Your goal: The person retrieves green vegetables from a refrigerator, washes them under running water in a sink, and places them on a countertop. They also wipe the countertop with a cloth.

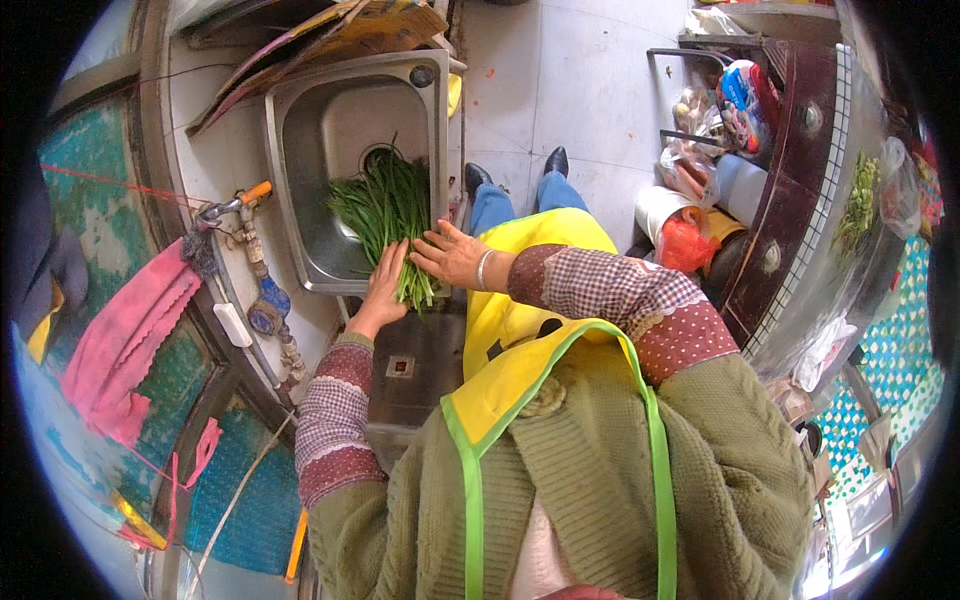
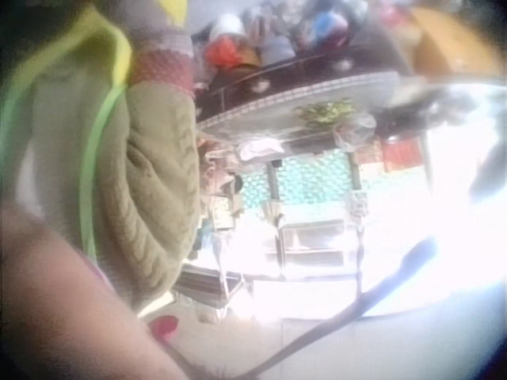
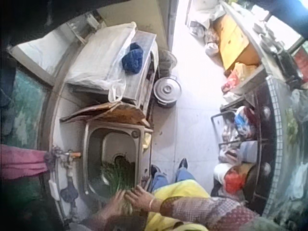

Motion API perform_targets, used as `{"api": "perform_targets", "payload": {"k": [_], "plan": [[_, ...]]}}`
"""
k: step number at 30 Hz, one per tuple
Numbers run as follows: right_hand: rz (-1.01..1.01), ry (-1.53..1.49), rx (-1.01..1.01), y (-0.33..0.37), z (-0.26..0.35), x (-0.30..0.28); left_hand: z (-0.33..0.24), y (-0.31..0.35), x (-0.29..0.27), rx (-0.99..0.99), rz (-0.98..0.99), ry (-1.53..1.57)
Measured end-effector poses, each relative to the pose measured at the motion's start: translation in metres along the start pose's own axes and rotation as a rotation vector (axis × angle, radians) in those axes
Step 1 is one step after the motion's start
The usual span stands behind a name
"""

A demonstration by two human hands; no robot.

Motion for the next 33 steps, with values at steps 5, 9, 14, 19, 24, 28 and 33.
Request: {"api": "perform_targets", "payload": {"k": [5, 9, 14, 19, 24, 28, 33], "plan": [[-0.036, 0.015, 0.045, 0.007, -0.013, -0.015, 0.001, -0.008, -0.029, 0.008, 0.132, -0.244], [-0.233, -0.081, 0.099, 0.027, -0.027, -0.046, -0.018, -0.006, -0.062, -0.036, 0.246, -0.295], [-0.042, -0.291, 0.300, 0.085, -0.056, -0.064, -0.022, -0.007, -0.085, -0.138, 0.187, -0.369], [-0.103, -0.318, 0.406, 0.175, -0.079, -0.101, -0.063, 0.008, -0.118, -0.045, -0.149, -0.429], [-0.359, -0.434, 0.588, 0.296, -0.088, -0.157, -0.192, 0.015, -0.134, 0.074, -0.479, -0.459], [-0.342, -0.450, 0.846, 0.386, -0.114, -0.183, -0.293, -0.015, -0.119, 0.244, -0.493, -0.211], [-0.679, -0.294, 1.190, 0.529, -0.132, -0.187, -0.419, -0.053, -0.097, 0.648, -0.302, -0.177]]}}
Point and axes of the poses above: each hand's wrist, its own y-axis away from the middle knuckle, its own x-axis out of the palm, z = x × y, the point moved 4 cm from there along -y, towards the middle knuckle, and after that the axes turned 5 degrees about -x, right-handed, at the moved point
